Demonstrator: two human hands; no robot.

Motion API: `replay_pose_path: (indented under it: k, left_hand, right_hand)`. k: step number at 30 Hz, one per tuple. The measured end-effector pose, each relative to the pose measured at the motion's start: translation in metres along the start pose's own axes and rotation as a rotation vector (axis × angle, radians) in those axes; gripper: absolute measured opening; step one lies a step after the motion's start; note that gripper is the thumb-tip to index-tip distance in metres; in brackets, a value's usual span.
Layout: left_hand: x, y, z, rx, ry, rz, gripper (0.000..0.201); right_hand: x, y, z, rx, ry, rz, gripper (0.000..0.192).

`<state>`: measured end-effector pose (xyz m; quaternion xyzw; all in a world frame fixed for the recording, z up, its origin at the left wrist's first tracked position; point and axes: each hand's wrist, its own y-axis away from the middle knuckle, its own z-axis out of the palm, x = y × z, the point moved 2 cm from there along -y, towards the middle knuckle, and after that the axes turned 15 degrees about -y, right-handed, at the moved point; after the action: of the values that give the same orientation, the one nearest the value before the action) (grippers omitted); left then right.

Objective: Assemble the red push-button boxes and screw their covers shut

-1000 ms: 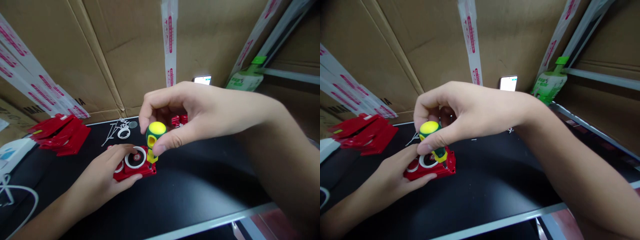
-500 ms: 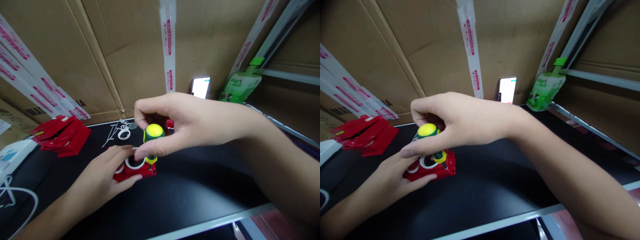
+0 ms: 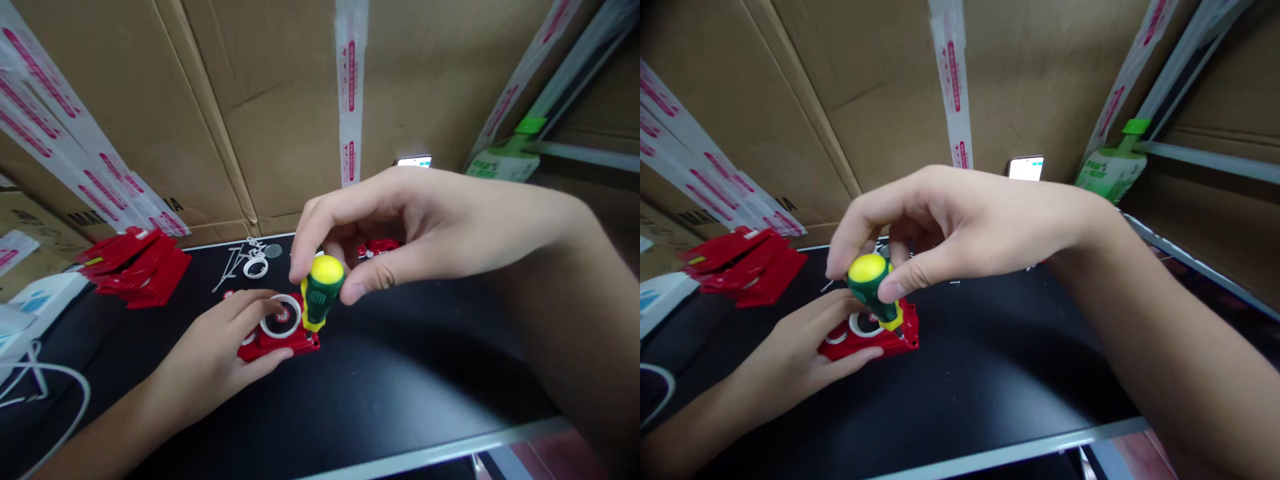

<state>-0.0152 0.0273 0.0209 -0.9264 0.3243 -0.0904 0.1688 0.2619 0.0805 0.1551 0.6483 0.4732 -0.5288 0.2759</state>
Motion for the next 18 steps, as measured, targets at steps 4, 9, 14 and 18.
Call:
replay_pose_path:
  k: [4,9,14,18]
  left_hand:
    - [0.001,-0.001,0.000,0.060,-0.036,0.068,0.033]
    - [0.000,0.003,0.003,0.051,-0.026,0.059,0.031]
    - [-0.002,0.005,0.005,0.056,-0.022,0.077,0.028]
    - [-0.001,0.002,0.001,0.056,-0.042,0.093,0.027]
  right_hand:
    - [0.002,0.001,-0.003,0.021,0.044,-0.014,0.029]
    - [-0.009,0.001,0.004,0.115,0.188,0.121,0.026]
    - [-0.016,0.003,0.007,0.162,0.313,0.172,0.023]
    - [-0.011,0.001,0.008,0.165,0.290,0.133,0.026]
